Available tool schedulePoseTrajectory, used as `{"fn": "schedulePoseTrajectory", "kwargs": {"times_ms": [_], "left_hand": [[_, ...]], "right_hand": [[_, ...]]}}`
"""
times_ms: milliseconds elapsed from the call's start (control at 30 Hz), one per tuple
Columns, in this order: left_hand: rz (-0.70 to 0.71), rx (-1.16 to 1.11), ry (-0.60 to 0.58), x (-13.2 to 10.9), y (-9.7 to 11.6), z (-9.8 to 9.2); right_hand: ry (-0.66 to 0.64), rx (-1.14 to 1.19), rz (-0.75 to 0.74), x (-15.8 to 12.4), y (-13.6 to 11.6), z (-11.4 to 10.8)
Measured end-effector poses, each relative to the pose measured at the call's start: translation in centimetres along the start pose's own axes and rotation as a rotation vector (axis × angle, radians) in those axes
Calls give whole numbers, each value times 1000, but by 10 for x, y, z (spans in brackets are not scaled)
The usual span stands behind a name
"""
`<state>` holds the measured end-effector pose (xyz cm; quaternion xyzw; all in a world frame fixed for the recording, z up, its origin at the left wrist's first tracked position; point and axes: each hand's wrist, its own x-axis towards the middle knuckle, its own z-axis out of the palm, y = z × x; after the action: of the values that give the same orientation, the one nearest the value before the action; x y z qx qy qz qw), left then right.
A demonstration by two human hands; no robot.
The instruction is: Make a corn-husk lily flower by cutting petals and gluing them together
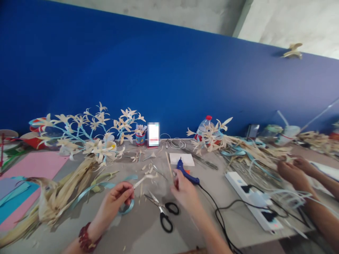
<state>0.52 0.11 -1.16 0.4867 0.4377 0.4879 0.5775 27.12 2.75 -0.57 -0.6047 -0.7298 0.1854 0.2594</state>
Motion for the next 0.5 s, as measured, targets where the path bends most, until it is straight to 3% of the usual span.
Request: {"fn": "schedulePoseTrajectory", "kwargs": {"times_ms": [33,133,233,333,500], "left_hand": [[-2,-11,-25,-2,3,2],[10,-34,-129,-6,11,6],[45,-86,-161,-8,16,6],[69,-150,-84,-8,16,6],[95,-112,-72,-9,16,8]], "right_hand": [[8,141,-23,-8,-5,0],[-145,442,-80,-31,-30,5],[-402,454,-172,-40,-57,12],[-443,455,-174,-33,-72,19],[-508,840,-26,-10,-79,40]]}}
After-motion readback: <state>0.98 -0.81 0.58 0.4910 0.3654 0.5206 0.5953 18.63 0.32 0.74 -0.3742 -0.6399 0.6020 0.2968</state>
